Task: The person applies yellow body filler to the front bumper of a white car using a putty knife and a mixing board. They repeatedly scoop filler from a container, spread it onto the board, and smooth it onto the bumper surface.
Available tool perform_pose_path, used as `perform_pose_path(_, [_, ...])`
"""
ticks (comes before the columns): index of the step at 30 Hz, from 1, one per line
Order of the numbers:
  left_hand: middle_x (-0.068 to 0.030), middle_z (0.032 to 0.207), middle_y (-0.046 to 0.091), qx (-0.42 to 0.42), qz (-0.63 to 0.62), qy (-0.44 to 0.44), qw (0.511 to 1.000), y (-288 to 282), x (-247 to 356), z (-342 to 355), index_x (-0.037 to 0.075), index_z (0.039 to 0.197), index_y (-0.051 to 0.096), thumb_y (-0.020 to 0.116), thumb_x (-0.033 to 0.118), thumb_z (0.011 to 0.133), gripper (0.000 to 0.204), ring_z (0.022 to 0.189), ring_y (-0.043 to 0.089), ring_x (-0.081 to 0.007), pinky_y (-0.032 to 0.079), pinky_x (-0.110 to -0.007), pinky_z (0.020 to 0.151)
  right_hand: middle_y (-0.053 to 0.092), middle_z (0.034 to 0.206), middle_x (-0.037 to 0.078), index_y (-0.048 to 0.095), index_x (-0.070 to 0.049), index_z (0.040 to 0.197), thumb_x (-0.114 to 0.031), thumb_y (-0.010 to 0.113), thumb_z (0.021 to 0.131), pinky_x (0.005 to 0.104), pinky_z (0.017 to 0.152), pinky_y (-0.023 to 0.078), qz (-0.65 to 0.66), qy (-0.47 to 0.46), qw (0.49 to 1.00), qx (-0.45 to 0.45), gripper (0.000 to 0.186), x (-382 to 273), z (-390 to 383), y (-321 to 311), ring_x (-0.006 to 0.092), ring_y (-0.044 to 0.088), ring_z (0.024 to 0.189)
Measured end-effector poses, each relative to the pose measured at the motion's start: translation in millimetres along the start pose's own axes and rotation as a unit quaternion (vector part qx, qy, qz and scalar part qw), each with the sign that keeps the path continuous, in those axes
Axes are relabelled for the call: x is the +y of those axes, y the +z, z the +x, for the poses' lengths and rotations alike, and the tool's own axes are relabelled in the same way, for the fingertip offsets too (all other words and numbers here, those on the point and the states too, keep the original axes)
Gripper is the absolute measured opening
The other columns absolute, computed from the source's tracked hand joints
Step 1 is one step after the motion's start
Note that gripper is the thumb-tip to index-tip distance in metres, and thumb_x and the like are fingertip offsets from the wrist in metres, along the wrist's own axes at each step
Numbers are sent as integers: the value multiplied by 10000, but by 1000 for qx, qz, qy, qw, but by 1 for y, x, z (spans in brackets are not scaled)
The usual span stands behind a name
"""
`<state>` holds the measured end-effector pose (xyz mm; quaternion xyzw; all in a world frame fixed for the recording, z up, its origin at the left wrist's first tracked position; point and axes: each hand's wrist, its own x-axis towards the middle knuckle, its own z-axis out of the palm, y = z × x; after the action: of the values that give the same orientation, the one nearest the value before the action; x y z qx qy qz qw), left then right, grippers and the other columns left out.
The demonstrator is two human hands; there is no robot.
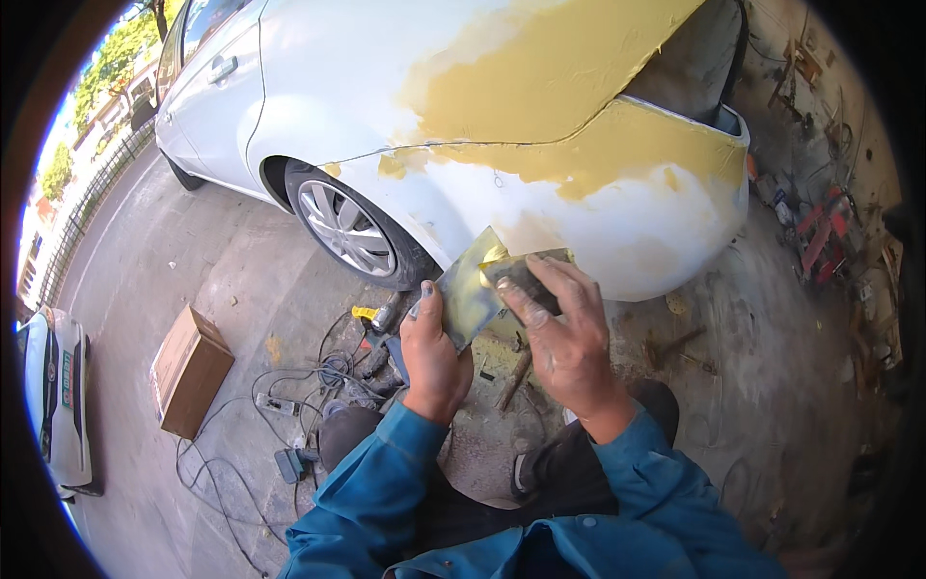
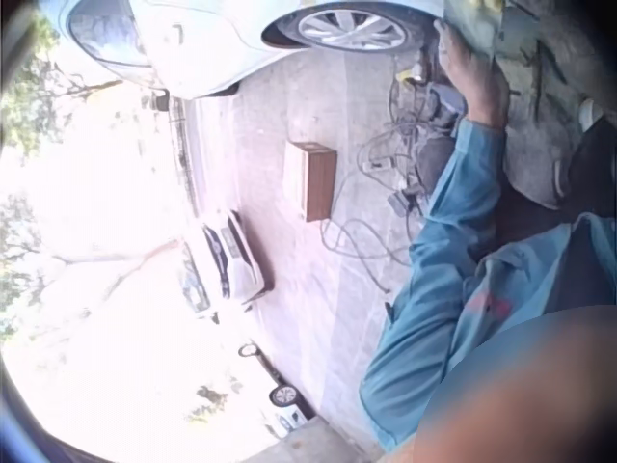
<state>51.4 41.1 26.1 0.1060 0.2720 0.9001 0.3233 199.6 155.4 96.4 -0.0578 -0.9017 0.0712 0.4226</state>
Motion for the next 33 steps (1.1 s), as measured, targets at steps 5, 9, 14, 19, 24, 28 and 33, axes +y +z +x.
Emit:
perform_pose_path(5, [-151, 1223, 795, 2, 58, 50, 997, -6, 8, 6, -42, 1320, 715, 526, 348, 1243, 440, 1090, 789, -259, 646, -427, 968, 656, 1524, 119, 860, -240, 1357, -28, 738, 929, 543, 1233, 487, -23, -22, 997, -70, 493, -22, -27, 27, 370, 599, 1414])
perform_pose_path(9, [-115, 1127, 789, 37, 193, 151, 969, -7, 17, 4, -57, 1244, 736, 545, 340, 1245, 441, 969, 749, -194, 613, -381, 868, 758, 1379, 137, 847, -111, 1312, 14, 759, 934, 510, 1104, 586, 129, 34, 990, -49, 408, -18, -27, 16, 346, 720, 1273])
perform_pose_path(14, [-135, 1086, 778, -45, 443, 296, 845, 18, 19, -19, -99, 1298, 764, 554, 299, 1237, 455, 969, 695, -182, 545, -319, 901, 765, 1349, 171, 754, -30, 1430, 125, 715, 941, 467, 1057, 602, 181, 95, 978, 44, 515, -16, 13, 2, 397, 725, 1232])
perform_pose_path(19, [-129, 1091, 788, -13, 424, 239, 874, 12, 13, -20, -100, 1336, 760, 539, 301, 1245, 467, 968, 701, -179, 552, -315, 903, 742, 1393, 177, 770, -17, 1384, 123, 715, 928, 477, 1096, 583, 172, 44, 984, -12, 480, -26, -14, 23, 408, 705, 1269])
perform_pose_path(24, [-61, 1067, 768, 33, 365, 286, 885, 17, 22, -15, -99, 1237, 763, 547, 353, 1247, 501, 981, 667, -120, 542, -302, 859, 763, 1344, 177, 785, -21, 1367, 119, 727, 918, 471, 1088, 594, 222, 63, 970, -77, 474, -14, -29, 10, 411, 719, 1257])
perform_pose_path(28, [-124, 1195, 792, 5, 231, 165, 959, 2, 16, -2, -58, 1322, 722, 541, 345, 1240, 450, 1052, 758, -227, 592, -379, 997, 794, 1328, 136, 716, 5, 1484, -15, 660, 1119, 387, 1078, 573, 299, 189, 934, 57, 371, 3, -3, -11, 243, 732, 1204])
perform_pose_path(33, [-154, 1437, 747, -9, -4, -17, 1000, 3, 3, -1, -11, 1473, 647, 540, 331, 1229, 433, 1304, 738, -286, 570, -469, 1178, 775, 1363, 149, 648, 15, 1584, -98, 615, 1193, 347, 1061, 564, 364, 236, 894, 110, 408, -10, 20, -1, 188, 709, 1226])
